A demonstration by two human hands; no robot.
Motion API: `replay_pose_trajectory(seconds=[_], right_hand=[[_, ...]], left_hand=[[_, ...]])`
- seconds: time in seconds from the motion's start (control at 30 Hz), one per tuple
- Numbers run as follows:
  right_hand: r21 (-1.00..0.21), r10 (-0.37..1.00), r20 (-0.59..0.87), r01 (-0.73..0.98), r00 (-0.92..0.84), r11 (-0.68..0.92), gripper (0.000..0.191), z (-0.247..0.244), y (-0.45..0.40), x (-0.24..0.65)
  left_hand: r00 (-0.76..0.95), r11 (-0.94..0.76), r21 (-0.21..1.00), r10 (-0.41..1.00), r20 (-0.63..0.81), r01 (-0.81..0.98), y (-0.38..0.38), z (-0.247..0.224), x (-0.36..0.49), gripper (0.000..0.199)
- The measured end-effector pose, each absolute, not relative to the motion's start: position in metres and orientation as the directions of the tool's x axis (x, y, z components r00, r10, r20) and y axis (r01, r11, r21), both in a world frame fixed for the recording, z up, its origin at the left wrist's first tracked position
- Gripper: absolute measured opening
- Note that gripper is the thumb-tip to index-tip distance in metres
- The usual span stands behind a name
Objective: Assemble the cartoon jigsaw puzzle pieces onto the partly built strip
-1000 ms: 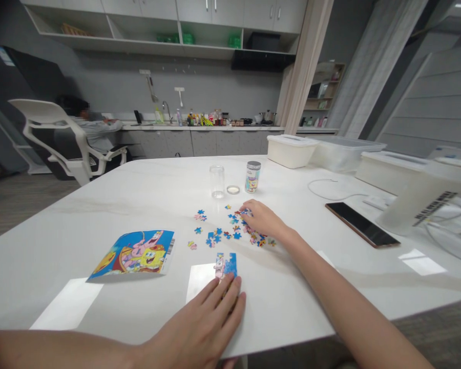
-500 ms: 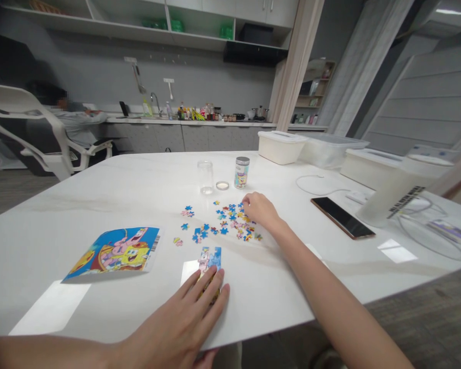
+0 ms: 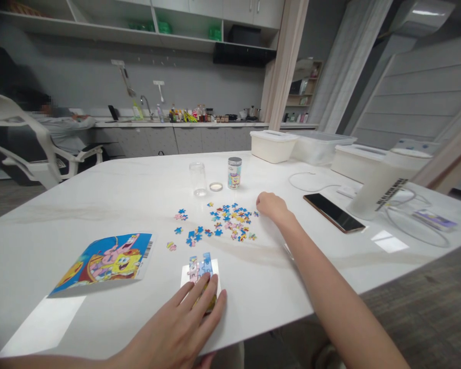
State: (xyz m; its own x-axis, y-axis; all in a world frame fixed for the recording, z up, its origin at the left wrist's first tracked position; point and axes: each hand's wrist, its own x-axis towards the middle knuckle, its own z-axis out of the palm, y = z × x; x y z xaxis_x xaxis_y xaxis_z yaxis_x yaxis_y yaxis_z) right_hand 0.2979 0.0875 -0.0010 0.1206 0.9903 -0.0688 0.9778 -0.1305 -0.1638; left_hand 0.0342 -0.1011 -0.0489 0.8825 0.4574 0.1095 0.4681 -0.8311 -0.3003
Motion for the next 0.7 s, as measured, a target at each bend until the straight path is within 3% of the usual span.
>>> replay_pose_trajectory(seconds=[0.17,0.3,0.47,0.7], right_hand=[[-0.229,0.983,-0.170,0.967,0.076,-0.114,0.024,0.003,0.090,0.302],[-0.243,0.986,-0.169,0.968,0.015,-0.056,0.036,0.003,0.090,0.294],[-0.207,0.984,-0.180,0.978,-0.010,-0.028,0.041,0.002,0.090,0.290],[-0.201,0.962,-0.266,0.979,-0.060,0.005,0.026,0.013,0.086,0.306]], left_hand=[[0.905,-0.820,-0.386,0.407,0.126,0.422,-0.096,-0.052,0.032,0.061],[0.919,-0.803,-0.452,0.371,0.131,0.388,-0.092,-0.054,0.031,0.058],[0.915,-0.810,-0.428,0.380,0.136,0.400,-0.093,-0.054,0.033,0.060],[0.901,-0.820,-0.377,0.409,0.143,0.432,-0.095,-0.054,0.032,0.063]])
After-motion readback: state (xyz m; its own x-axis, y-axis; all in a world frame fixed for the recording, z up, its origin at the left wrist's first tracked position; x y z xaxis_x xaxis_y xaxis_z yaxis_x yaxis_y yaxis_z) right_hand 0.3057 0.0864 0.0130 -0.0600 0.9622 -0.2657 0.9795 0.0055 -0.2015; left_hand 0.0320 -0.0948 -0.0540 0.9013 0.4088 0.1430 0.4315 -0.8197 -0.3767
